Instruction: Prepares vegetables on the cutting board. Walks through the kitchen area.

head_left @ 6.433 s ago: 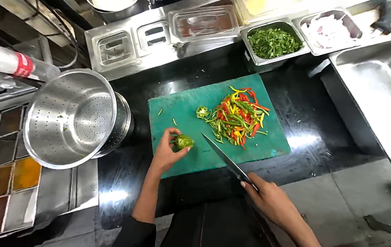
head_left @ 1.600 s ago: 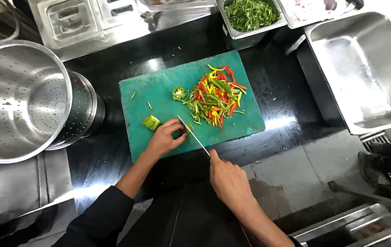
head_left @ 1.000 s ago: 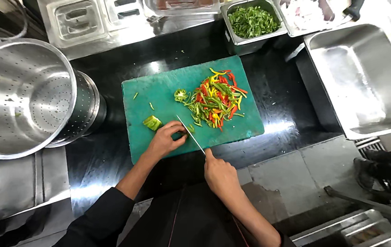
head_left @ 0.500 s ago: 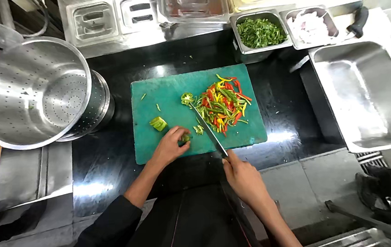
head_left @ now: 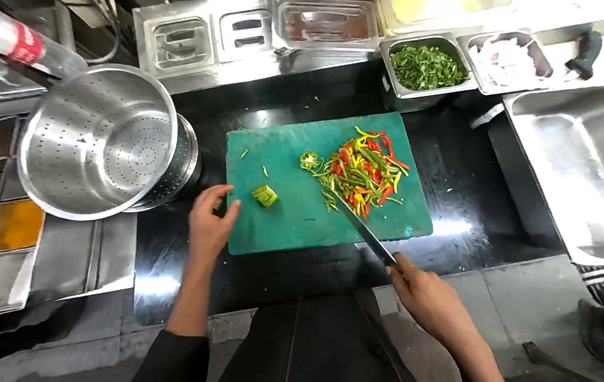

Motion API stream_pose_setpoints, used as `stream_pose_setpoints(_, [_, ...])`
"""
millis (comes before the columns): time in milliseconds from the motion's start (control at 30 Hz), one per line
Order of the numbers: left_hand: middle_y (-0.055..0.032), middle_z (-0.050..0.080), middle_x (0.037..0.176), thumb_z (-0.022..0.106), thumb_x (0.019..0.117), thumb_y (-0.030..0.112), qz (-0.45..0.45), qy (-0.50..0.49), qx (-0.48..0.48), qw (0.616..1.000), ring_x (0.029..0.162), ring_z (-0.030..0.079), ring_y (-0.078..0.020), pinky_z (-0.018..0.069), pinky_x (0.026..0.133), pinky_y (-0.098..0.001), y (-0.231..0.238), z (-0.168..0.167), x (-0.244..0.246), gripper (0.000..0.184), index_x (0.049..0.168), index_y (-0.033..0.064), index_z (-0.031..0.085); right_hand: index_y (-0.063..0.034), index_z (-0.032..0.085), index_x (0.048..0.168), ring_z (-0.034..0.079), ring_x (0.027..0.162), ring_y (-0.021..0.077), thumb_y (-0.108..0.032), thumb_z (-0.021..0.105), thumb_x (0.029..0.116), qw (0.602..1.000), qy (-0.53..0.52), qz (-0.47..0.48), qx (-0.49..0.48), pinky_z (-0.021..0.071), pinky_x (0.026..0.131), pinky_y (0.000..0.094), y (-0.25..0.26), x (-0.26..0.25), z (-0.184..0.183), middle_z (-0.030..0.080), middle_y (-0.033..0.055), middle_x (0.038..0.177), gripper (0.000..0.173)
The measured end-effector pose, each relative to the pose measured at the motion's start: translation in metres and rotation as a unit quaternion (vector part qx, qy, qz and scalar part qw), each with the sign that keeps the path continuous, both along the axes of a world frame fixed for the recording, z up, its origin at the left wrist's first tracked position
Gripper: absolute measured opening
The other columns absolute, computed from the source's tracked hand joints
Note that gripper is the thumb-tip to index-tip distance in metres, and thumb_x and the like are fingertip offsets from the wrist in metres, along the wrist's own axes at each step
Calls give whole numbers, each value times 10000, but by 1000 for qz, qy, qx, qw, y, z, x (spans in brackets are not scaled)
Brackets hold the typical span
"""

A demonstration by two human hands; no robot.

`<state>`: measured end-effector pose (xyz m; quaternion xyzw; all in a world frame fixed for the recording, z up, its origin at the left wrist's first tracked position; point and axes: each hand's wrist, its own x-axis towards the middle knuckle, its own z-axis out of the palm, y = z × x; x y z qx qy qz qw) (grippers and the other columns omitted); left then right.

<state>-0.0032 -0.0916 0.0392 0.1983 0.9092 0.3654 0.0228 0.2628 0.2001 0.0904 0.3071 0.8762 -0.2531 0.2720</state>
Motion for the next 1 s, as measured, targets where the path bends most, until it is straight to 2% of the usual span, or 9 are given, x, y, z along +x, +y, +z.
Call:
stream_pose_setpoints(100, [-166,588,1430,725,948,326,-67,-64,-5,996,1307,572,-338,469,1083,-553,33,0,5,542,1402,61,595,-127,605,1272,701,859,426,-349,414,1096,999,-20,33,-21,524,738,614,-11,-8,-3,699,192,870,342])
stream_pose_setpoints(167, [-174,577,1433,752,938,317,-80,-95,-44,991,1317,555,-354,461,1080,-560,50,-1,6,592,1452,94,560,-136,587,1322,700,913,443,-366,399,1102,997,-42,52,-44,522,775,628,-21,-12,-6,707,213,927,370])
stream_pose_setpoints(233, [-172,612,1369,761,916,207,-74,-93,-22,993,1209,625,-327,526,998,-525,55,-3,7,483,1368,94,634,-131,581,1321,702,915,440,-365,397,1102,996,-40,58,-61,525,771,623,-29,-12,-8,708,212,932,369])
stream_pose_setpoints(300, [-148,630,1293,764,886,101,-78,-105,85,988,1128,660,-253,578,946,-437,54,-7,12,362,1238,57,691,-126,581,1292,700,883,420,-361,400,1101,996,-25,42,-74,525,753,605,-35,-10,-11,698,194,900,353])
stream_pose_setpoints(400, [-119,623,1266,822,795,88,-159,-48,203,965,1208,621,-197,573,996,-371,45,-38,27,325,1093,23,710,-119,587,1295,697,866,402,-359,402,1098,996,-6,14,-84,527,748,592,-41,-3,-17,695,176,892,362])
stream_pose_setpoints(533, [-111,628,1274,857,773,140,-184,12,192,964,1326,556,-216,494,1107,-397,35,-61,39,293,994,45,690,-114,599,1265,696,838,400,-345,407,1094,996,13,20,-80,523,727,590,-44,3,-17,687,174,852,346])
stream_pose_setpoints(667, [-111,644,1229,860,790,224,-154,36,164,974,1222,604,-165,514,1046,-334,34,-59,42,344,1027,39,694,-134,613,1238,709,804,418,-356,398,1091,997,13,63,-44,527,675,589,-52,9,-3,694,174,813,343])
stream_pose_setpoints(800, [-133,651,1225,839,790,199,-143,34,156,977,1173,629,-176,532,1017,-338,35,-57,41,422,1142,17,692,-133,617,1229,717,811,425,-341,381,1097,996,-2,91,-5,533,662,579,-58,3,5,703,182,828,341])
stream_pose_setpoints(1000, [-133,653,1208,829,786,172,-153,24,159,975,1139,644,-185,548,992,-350,33,-56,39,393,1124,27,691,-172,581,1324,717,908,432,-338,333,1109,992,-70,103,12,536,728,585,-58,-17,14,720,195,934,368])
